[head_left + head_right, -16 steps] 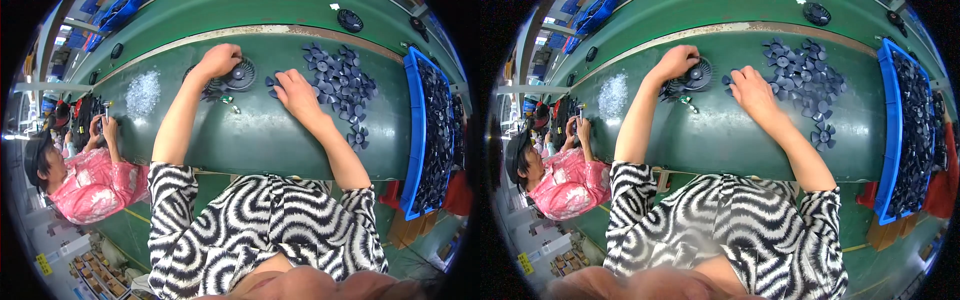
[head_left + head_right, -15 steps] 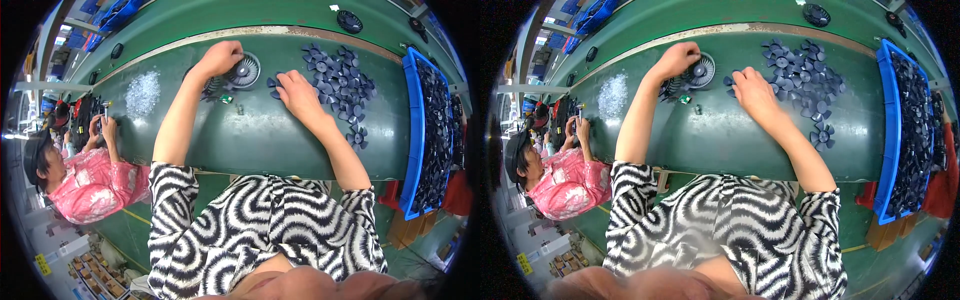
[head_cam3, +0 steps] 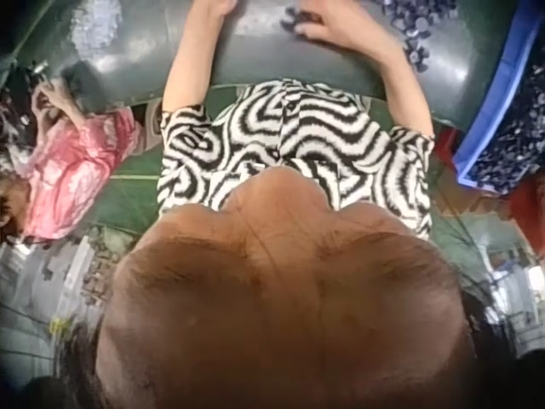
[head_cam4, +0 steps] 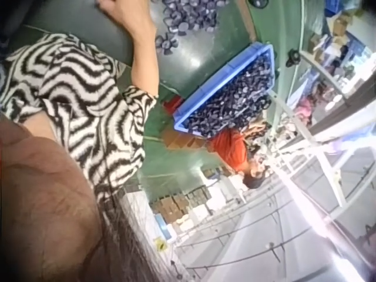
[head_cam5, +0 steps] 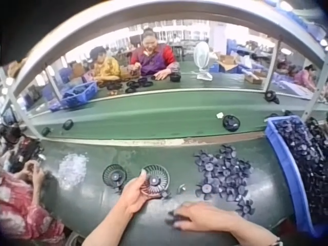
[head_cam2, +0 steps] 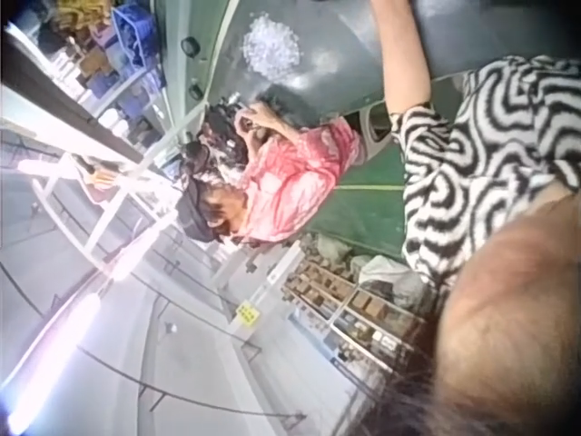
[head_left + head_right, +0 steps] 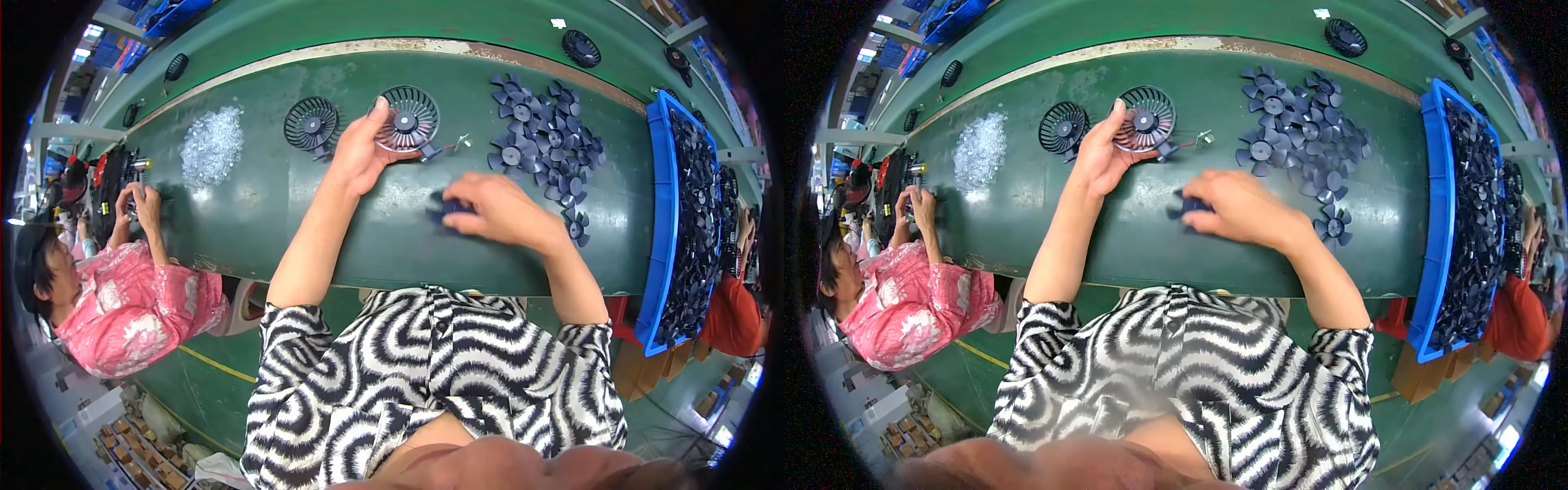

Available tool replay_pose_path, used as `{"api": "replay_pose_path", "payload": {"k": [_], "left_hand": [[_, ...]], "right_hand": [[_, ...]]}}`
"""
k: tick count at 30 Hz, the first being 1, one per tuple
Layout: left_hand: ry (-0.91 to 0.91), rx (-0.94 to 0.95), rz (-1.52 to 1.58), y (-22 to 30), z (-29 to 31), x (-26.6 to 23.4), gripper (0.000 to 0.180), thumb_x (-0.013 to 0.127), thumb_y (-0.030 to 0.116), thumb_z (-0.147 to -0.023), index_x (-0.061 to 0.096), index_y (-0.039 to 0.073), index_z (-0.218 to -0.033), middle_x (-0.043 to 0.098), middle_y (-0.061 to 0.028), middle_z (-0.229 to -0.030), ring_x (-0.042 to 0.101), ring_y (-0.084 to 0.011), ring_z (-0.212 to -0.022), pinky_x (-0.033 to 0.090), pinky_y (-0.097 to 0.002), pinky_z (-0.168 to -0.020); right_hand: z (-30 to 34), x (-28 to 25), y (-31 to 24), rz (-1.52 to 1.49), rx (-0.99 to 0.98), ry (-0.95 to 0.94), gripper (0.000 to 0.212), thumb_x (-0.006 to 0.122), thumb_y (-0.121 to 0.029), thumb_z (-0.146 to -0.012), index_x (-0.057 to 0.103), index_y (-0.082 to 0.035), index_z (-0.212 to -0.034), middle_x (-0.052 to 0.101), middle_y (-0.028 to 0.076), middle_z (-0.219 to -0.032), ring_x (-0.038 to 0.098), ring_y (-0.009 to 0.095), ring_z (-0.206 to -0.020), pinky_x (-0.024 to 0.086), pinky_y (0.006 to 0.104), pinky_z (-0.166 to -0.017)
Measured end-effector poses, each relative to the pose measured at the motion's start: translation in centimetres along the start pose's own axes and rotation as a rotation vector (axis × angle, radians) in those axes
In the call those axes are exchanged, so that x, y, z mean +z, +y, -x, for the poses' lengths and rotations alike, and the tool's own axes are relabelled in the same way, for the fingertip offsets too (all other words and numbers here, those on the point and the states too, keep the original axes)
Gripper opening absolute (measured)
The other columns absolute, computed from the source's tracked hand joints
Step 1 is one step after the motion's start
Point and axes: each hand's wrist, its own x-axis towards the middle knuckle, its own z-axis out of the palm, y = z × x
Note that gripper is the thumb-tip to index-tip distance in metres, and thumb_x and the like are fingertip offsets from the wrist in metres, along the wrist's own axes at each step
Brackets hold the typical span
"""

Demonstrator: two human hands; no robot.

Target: The person assembles mini fans along an assembly line by taking fan housings and fan blades, inserting the blades into the housings by hand, and placing the assembled fans onto the conveyor belt.

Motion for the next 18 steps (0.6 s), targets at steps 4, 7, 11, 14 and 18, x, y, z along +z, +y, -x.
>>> {"api": "replay_pose_path", "payload": {"k": [4,7,11,14,18], "left_hand": [[-0.088,0.076,0.003,-0.2,0.5,-0.7,0.046,0.047,0.041,-0.099,0.058,-0.002,-0.112,0.065,-0.0143,-0.107,0.065,-0.0246,-0.099,0.054,-0.0418,-0.086],[-0.083,0.105,-0.049,-0.7,0.6,-0.2,0.046,0.048,0.048,-0.097,0.059,0.005,-0.108,0.064,-0.0063,-0.1,0.064,-0.0163,-0.091,0.054,-0.0329,-0.078],[-0.118,0.095,0.022,-1.0,1.5,0.7,0.045,0.051,0.045,-0.097,0.057,0.003,-0.113,0.063,-0.0041,-0.1,0.062,-0.0139,-0.088,0.053,-0.0304,-0.077],[-0.042,0.212,-0.124,-1.9,1.1,0.3,0.036,0.064,0.027,-0.092,0.056,-0.001,-0.113,0.062,-0.0034,-0.098,0.058,-0.0084,-0.087,0.05,-0.0243,-0.077],[-0.022,0.27,-0.2,-2.0,1.1,0.2,0.031,0.066,0.018,-0.089,0.056,-0.003,-0.111,0.062,-0.0032,-0.097,0.057,-0.0073,-0.086,0.048,-0.0238,-0.076]], "right_hand": [[-1.8,-1.7,-4.2,-0.286,0.01,0.018,0.032,0.074,-0.017,-0.076,0.064,-0.004,-0.103,0.057,0.009,-0.08,0.057,0.022,-0.066,0.046,0.0336,-0.059],[-4.3,-1.4,-3.8,0.0,-0.027,0.439,0.032,0.073,-0.016,-0.076,0.061,-0.006,-0.105,0.056,0.012,-0.087,0.06,0.03,-0.071,0.049,0.0394,-0.06],[-7.2,-0.1,-2.5,0.277,0.0,0.417,0.03,0.069,-0.016,-0.079,0.059,-0.008,-0.107,0.054,0.012,-0.091,0.06,0.033,-0.078,0.05,0.043,-0.063],[-8.0,1.0,-1.9,0.304,0.011,0.4,0.03,0.067,-0.016,-0.08,0.058,-0.009,-0.108,0.054,0.011,-0.093,0.06,0.033,-0.081,0.05,0.0444,-0.064],[-7.8,1.2,-1.8,0.245,0.004,0.418,0.031,0.068,-0.014,-0.08,0.057,-0.009,-0.108,0.054,0.011,-0.092,0.06,0.033,-0.082,0.05,0.0452,-0.064]]}}
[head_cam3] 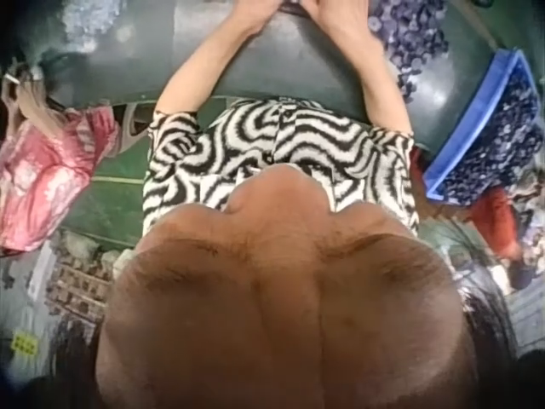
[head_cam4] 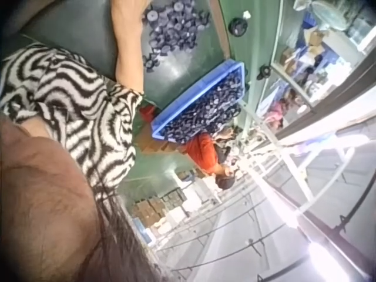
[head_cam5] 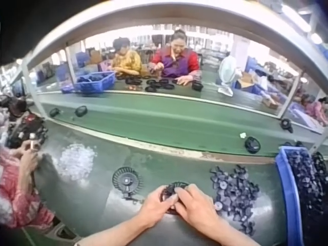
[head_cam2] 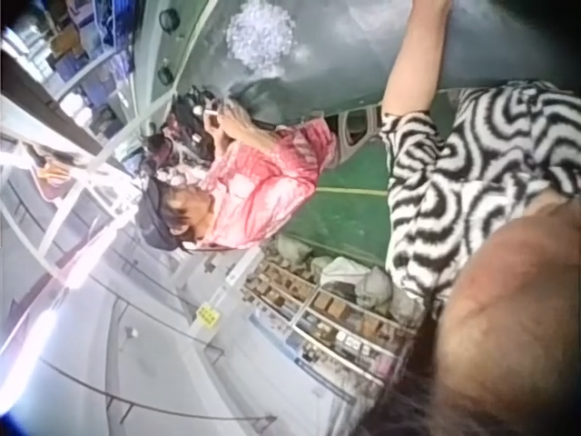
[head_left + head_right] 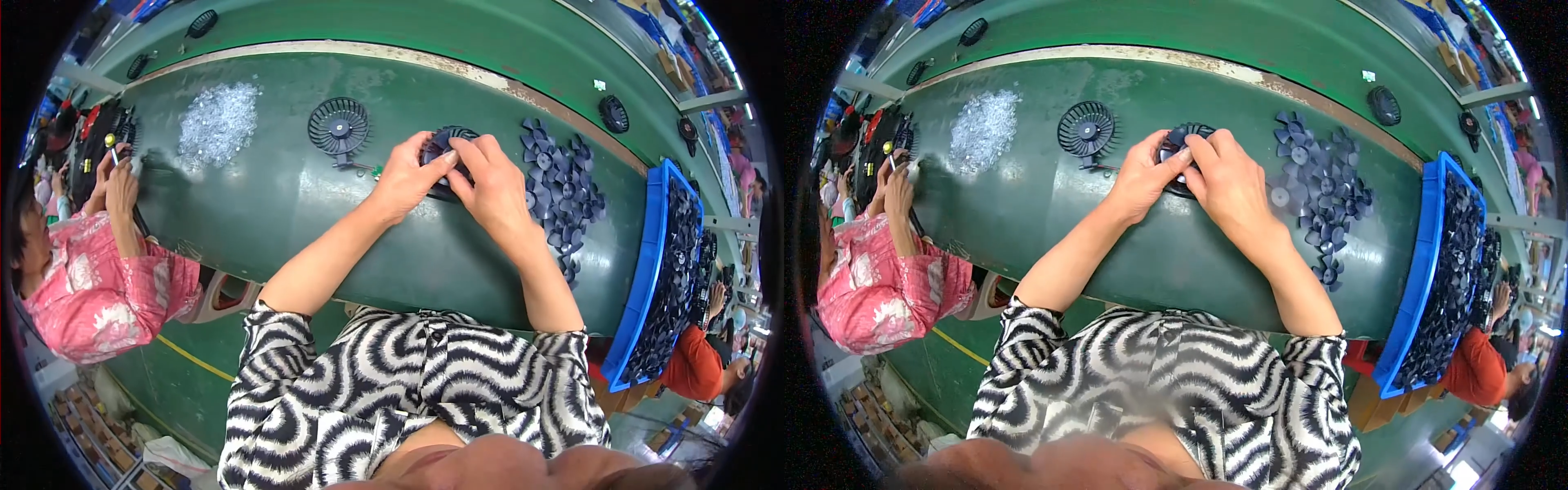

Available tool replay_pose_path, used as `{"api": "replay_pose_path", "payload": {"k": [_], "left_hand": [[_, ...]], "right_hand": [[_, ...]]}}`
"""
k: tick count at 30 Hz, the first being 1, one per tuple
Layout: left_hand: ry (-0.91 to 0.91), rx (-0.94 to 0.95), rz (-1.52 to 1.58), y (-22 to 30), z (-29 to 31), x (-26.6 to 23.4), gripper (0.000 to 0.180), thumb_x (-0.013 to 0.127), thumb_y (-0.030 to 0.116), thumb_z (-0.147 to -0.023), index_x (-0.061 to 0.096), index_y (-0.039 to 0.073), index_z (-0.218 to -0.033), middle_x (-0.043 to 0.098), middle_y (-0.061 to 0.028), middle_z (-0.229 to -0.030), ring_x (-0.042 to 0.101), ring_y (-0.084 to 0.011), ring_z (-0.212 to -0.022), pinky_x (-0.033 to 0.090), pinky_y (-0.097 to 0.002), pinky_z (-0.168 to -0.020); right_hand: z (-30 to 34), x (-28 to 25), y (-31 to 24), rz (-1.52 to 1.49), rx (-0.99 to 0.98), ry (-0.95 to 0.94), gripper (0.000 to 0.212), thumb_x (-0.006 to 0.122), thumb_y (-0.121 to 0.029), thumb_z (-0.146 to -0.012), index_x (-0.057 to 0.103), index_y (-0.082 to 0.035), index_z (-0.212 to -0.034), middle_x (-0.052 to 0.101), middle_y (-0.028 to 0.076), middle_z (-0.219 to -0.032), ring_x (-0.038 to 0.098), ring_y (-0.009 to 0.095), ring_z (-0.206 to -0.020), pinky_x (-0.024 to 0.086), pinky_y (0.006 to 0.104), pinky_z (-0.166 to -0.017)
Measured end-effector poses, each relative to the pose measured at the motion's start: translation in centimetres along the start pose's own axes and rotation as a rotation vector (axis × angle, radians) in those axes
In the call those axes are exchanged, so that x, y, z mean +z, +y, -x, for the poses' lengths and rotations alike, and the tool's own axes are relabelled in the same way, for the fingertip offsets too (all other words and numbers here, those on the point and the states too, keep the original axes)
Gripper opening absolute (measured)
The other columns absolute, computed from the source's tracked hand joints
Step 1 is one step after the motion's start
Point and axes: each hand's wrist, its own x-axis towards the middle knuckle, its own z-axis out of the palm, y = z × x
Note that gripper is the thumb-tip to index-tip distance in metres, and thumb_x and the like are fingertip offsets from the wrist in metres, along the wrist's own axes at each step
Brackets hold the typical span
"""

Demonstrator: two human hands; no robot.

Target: The person assembles mini fans along an assembly line by taking fan housings and fan blades, inserting the blades into the housings by hand, and placing the assembled fans onto the conveyor belt.

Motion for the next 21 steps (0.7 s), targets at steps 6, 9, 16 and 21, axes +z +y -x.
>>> {"api": "replay_pose_path", "payload": {"k": [6,9,16,21], "left_hand": [[-0.014,-0.037,0.073,-0.1,-0.1,-0.4,0.032,0.068,0.016,-0.088,0.056,-0.003,-0.112,0.062,-0.0041,-0.098,0.057,-0.008,-0.086,0.048,-0.0241,-0.077],[0.01,-0.017,0.028,0.1,-0.2,-0.6,0.034,0.069,0.015,-0.087,0.056,-0.003,-0.112,0.063,-0.0051,-0.1,0.058,-0.0091,-0.088,0.048,-0.0251,-0.079],[0.009,0.009,-0.028,0.3,-0.6,0.1,0.033,0.069,0.012,-0.085,0.055,-0.002,-0.112,0.062,-0.005,-0.1,0.058,-0.0101,-0.09,0.048,-0.0259,-0.082],[0.045,-0.003,-0.033,1.2,0.1,0.3,0.033,0.067,0.013,-0.086,0.054,0.0,-0.113,0.061,-0.0053,-0.098,0.057,-0.0108,-0.089,0.049,-0.0264,-0.08]], "right_hand": [[0.5,-0.1,0.1,-0.025,-0.015,-0.007,0.036,0.071,-0.009,-0.076,0.058,-0.007,-0.109,0.055,0.011,-0.096,0.059,0.031,-0.088,0.051,0.0415,-0.068],[0.5,-1.1,0.7,-0.057,-0.062,0.217,0.035,0.072,-0.006,-0.074,0.06,-0.005,-0.107,0.057,0.013,-0.099,0.059,0.031,-0.092,0.051,0.0404,-0.072],[0.4,-3.3,2.2,0.041,-0.08,0.309,0.042,0.075,-0.009,-0.073,0.061,-0.005,-0.113,0.06,0.013,-0.105,0.06,0.029,-0.093,0.05,0.0373,-0.076],[0.2,-1.9,-1.2,0.039,-0.132,0.116,0.039,0.071,-0.011,-0.075,0.058,-0.008,-0.112,0.057,0.011,-0.098,0.059,0.03,-0.089,0.051,0.04,-0.07]]}}
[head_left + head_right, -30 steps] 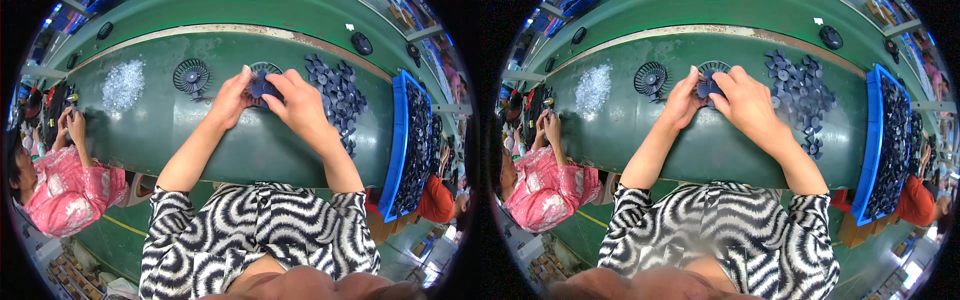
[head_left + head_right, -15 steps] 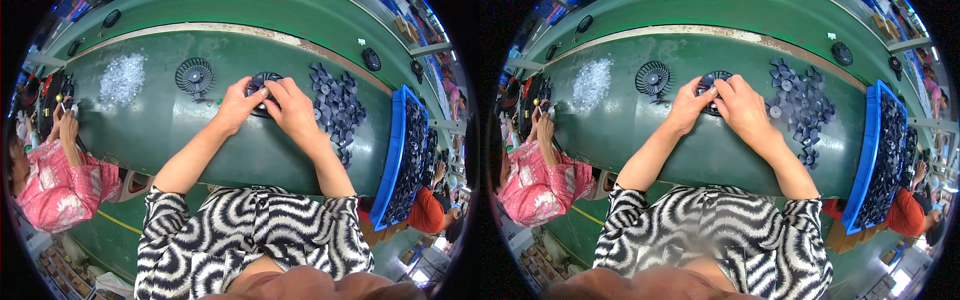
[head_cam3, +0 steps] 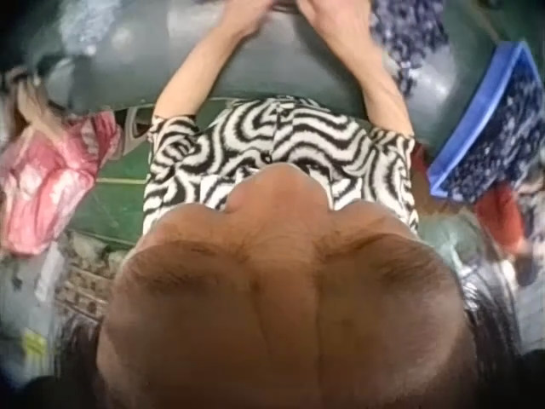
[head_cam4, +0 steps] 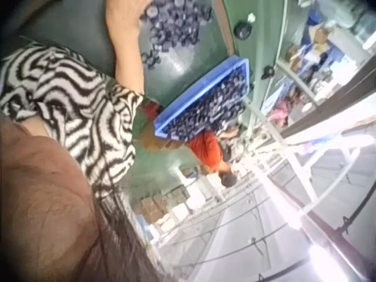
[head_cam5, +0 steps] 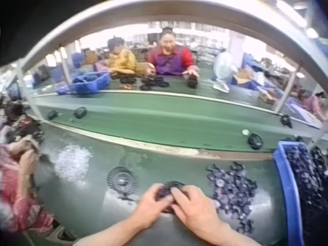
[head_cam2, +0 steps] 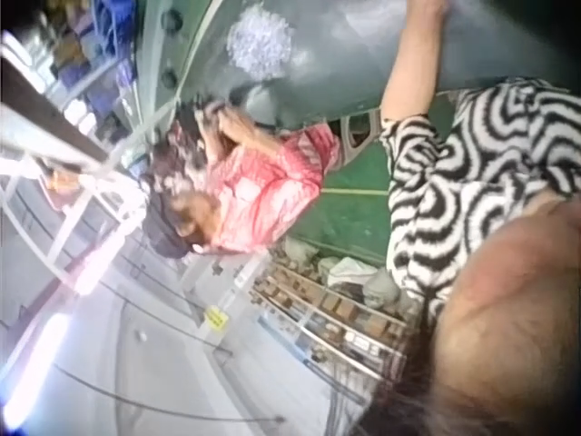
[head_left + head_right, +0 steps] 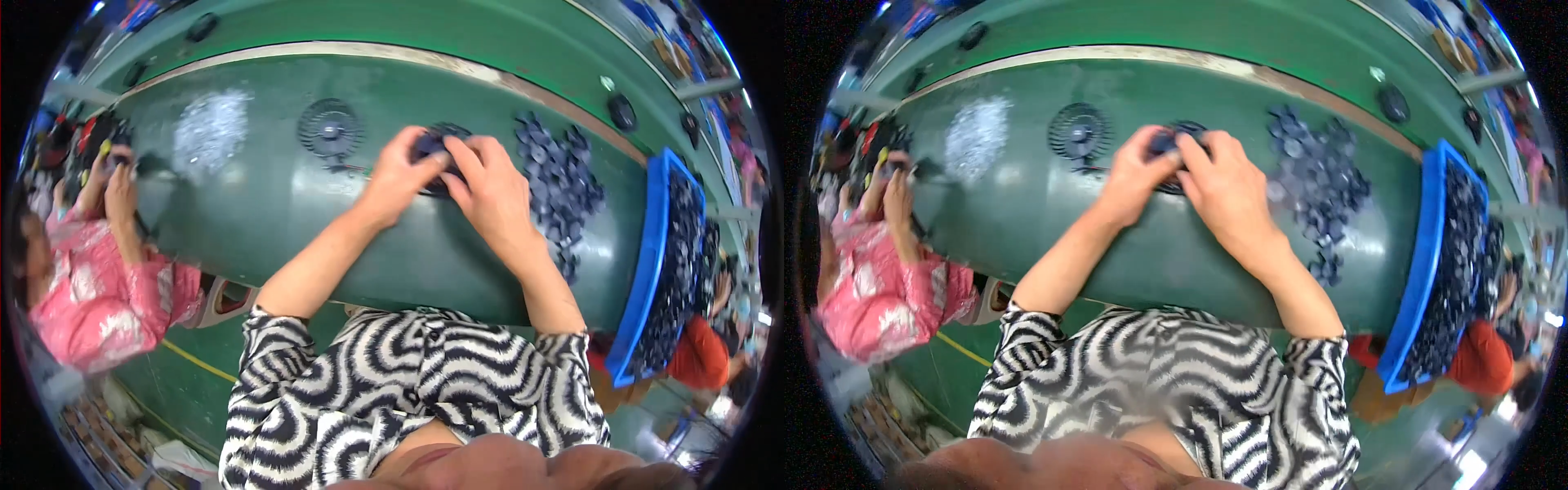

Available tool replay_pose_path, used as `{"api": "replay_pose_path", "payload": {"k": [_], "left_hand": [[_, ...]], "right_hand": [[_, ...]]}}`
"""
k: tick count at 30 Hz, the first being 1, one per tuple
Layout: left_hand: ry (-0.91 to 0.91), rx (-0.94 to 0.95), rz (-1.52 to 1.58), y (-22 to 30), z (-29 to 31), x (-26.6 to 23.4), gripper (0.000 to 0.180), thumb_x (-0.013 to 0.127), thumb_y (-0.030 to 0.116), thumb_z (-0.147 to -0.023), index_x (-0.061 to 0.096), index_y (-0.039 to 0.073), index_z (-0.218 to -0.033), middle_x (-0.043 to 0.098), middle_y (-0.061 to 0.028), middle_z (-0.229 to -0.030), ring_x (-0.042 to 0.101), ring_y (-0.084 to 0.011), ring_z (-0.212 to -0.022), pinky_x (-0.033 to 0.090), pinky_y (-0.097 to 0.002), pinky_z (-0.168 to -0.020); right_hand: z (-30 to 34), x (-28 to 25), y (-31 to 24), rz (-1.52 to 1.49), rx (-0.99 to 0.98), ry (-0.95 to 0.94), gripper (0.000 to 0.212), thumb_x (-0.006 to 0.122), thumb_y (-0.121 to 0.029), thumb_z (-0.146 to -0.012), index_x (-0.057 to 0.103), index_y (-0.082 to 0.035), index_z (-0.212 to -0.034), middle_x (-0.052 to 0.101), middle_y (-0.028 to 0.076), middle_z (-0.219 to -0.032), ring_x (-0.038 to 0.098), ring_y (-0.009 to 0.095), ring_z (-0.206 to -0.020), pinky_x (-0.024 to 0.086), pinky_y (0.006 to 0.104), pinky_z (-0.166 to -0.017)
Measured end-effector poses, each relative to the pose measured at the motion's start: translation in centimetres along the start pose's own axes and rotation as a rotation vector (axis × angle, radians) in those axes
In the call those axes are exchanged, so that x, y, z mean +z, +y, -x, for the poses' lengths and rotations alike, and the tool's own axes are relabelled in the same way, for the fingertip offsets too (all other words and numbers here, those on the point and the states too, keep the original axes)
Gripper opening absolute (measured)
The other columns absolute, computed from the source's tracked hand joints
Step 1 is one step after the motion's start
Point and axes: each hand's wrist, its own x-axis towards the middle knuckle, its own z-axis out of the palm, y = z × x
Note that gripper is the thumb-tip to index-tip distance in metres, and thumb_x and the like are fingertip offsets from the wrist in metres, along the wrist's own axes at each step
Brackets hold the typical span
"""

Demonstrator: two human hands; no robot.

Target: The person assembles mini fans along an assembly line by taking fan housings and fan blades, inserting the blades into the housings by hand, and placing the assembled fans onto the conveyor belt.

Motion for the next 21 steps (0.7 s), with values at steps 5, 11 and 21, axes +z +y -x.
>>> {"api": "replay_pose_path", "payload": {"k": [5,11,21], "left_hand": [[0.006,0.051,-0.07,-3.1,-1.1,-0.1,0.035,0.069,0.018,-0.082,0.054,-0.002,-0.107,0.06,-0.0071,-0.093,0.056,-0.0124,-0.085,0.049,-0.0297,-0.075],[0.01,0.125,-0.19,-2.2,0.0,-0.1,0.039,0.069,0.017,-0.082,0.056,-0.002,-0.114,0.062,-0.0062,-0.099,0.055,-0.0112,-0.09,0.048,-0.0283,-0.08],[-0.02,-0.058,0.145,-1.7,0.0,0.2,0.034,0.068,0.015,-0.085,0.057,0.001,-0.114,0.061,-0.0018,-0.096,0.056,-0.0089,-0.084,0.049,-0.0254,-0.07]], "right_hand": [[0.9,1.9,1.3,0.107,0.088,-0.051,0.042,0.068,-0.006,-0.076,0.058,-0.009,-0.117,0.056,0.013,-0.106,0.058,0.031,-0.096,0.052,0.0401,-0.072],[1.5,2.8,1.1,0.092,0.021,-0.037,0.044,0.066,-0.004,-0.077,0.057,-0.008,-0.12,0.056,0.014,-0.112,0.059,0.033,-0.1,0.052,0.0404,-0.076],[0.8,2.0,1.4,0.031,0.11,-0.113,0.038,0.07,-0.008,-0.077,0.058,-0.006,-0.113,0.056,0.015,-0.098,0.061,0.035,-0.085,0.051,0.042,-0.07]]}}
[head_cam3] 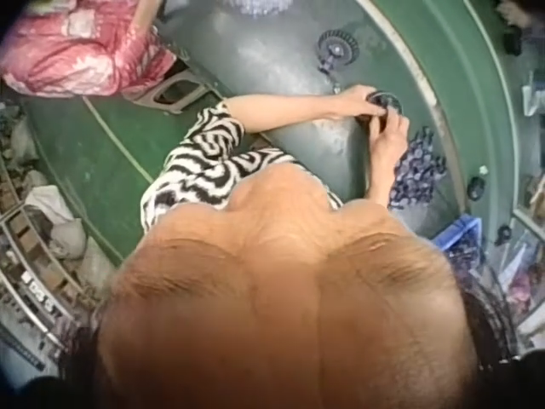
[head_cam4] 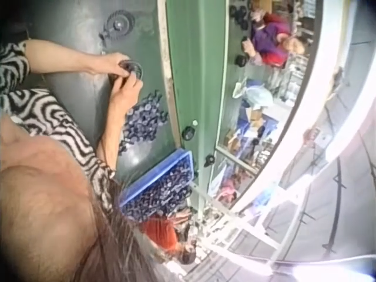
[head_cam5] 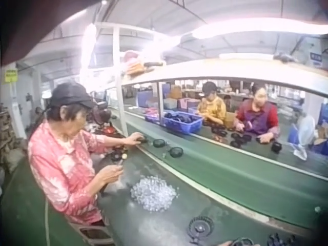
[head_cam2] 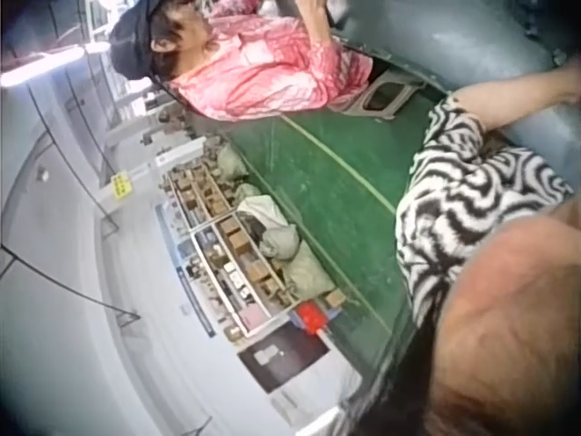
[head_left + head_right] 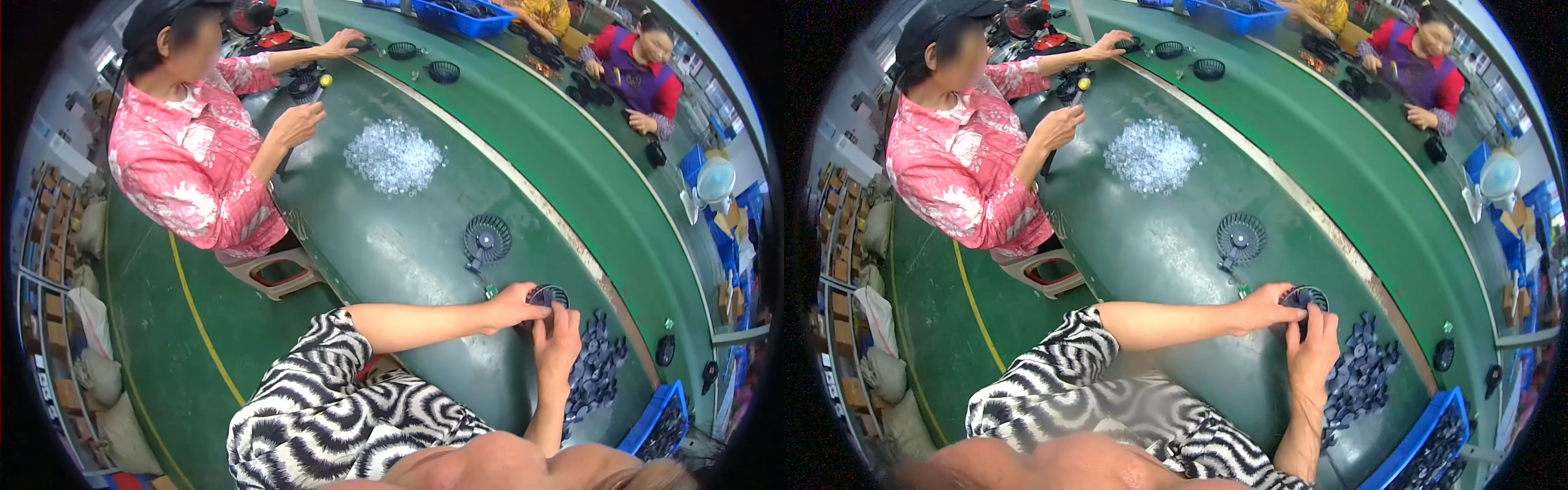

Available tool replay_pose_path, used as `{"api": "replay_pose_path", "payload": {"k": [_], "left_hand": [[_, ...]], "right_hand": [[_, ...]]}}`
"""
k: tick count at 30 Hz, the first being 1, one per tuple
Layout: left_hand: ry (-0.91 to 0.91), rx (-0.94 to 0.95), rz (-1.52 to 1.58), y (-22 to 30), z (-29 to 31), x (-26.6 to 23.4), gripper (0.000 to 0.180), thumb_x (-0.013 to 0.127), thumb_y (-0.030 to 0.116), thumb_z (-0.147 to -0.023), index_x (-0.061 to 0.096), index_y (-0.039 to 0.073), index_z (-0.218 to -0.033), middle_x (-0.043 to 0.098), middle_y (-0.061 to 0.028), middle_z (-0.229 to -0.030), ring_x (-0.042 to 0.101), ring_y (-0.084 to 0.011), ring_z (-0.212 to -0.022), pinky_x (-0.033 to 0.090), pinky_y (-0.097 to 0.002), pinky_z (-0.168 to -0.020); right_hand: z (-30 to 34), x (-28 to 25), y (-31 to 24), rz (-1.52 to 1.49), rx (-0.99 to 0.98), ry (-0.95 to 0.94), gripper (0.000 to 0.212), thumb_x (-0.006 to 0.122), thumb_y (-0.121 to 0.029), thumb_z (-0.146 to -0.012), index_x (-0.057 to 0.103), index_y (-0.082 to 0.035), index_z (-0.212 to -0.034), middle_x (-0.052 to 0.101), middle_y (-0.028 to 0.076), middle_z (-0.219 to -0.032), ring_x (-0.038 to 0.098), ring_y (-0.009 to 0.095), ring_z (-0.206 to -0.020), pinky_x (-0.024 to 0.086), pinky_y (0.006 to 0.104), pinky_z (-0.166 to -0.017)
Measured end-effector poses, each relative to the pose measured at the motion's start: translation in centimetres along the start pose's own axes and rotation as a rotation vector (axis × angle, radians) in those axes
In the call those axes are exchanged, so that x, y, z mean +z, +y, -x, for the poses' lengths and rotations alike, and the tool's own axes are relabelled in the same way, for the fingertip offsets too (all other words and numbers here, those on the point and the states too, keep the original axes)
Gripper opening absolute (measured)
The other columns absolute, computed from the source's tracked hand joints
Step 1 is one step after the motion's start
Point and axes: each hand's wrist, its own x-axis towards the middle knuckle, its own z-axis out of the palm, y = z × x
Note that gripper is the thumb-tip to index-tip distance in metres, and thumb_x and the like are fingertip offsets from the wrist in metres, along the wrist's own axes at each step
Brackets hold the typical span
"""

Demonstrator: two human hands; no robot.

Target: The person assembles mini fans along an assembly line by taking fan housings and fan blades, inserting the blades into the housings by hand, and placing the assembled fans onto the conveyor belt.

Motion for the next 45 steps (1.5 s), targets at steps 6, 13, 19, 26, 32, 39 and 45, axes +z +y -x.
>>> {"api": "replay_pose_path", "payload": {"k": [6,13,19,26,32,39,45], "left_hand": [[0.059,0.123,-0.032,0.2,0.4,0.2,0.03,0.065,0.018,-0.089,0.057,0.001,-0.112,0.061,-0.0026,-0.096,0.055,-0.0083,-0.086,0.048,-0.0261,-0.074],[0.114,0.295,-0.476,1.2,0.3,-0.8,0.032,0.064,0.018,-0.085,0.054,-0.003,-0.107,0.063,-0.0221,-0.092,0.062,-0.0312,-0.086,0.049,-0.0399,-0.078],[0.102,0.368,-0.544,0.6,-0.8,-1.1,0.038,0.067,0.023,-0.083,0.056,-0.002,-0.111,0.064,-0.0121,-0.094,0.06,-0.0167,-0.084,0.05,-0.0322,-0.078],[0.073,0.19,-0.19,1.2,-1.2,-0.9,0.028,0.063,0.016,-0.089,0.057,-0.002,-0.109,0.063,-0.007,-0.093,0.057,-0.0102,-0.084,0.049,-0.0273,-0.076],[0.062,0.227,-0.47,-0.5,-0.3,-0.2,0.029,0.059,0.017,-0.091,0.051,-0.002,-0.111,0.06,-0.0127,-0.096,0.057,-0.0178,-0.089,0.048,-0.0334,-0.08],[0.063,0.023,-0.087,-0.3,0.5,0.3,0.036,0.063,0.025,-0.092,0.052,0.0,-0.116,0.059,-0.0044,-0.099,0.055,-0.0087,-0.089,0.049,-0.0264,-0.072],[0.071,0.126,-0.014,-1.5,-0.1,0.8,0.036,0.067,0.017,-0.088,0.052,-0.001,-0.116,0.06,-0.0043,-0.097,0.056,-0.0099,-0.088,0.049,-0.0261,-0.076]], "right_hand": [[-0.9,1.0,0.2,-0.004,-0.01,0.024,0.035,0.07,-0.007,-0.077,0.057,-0.005,-0.11,0.056,0.014,-0.093,0.06,0.034,-0.077,0.05,0.0411,-0.065],[-0.8,-1.7,-1.2,-0.055,-0.106,0.137,0.045,0.069,-0.002,-0.076,0.057,-0.002,-0.119,0.057,0.014,-0.099,0.059,0.026,-0.074,0.049,0.0346,-0.065],[-1.7,-1.5,3.1,-0.378,0.176,-0.117,0.053,0.077,-0.013,-0.073,0.057,-0.001,-0.12,0.06,0.017,-0.107,0.058,0.033,-0.096,0.048,0.038,-0.083],[-1.6,-2.2,-0.8,-0.02,-0.138,0.162,0.038,0.073,-0.01,-0.074,0.06,-0.005,-0.11,0.059,0.014,-0.099,0.058,0.033,-0.09,0.05,0.0408,-0.073],[-0.3,-0.1,-0.6,0.062,-0.039,-0.022,0.036,0.069,-0.012,-0.077,0.057,-0.009,-0.111,0.053,0.012,-0.092,0.058,0.031,-0.086,0.05,0.0433,-0.065],[0.8,0.1,-0.6,0.046,-0.01,0.085,0.034,0.072,-0.017,-0.075,0.059,-0.005,-0.105,0.059,0.013,-0.086,0.061,0.033,-0.076,0.05,0.0436,-0.064],[0.5,0.8,0.8,-0.078,0.134,0.033,0.036,0.071,-0.017,-0.076,0.059,-0.003,-0.107,0.06,0.013,-0.084,0.062,0.033,-0.076,0.05,0.0423,-0.064]]}}
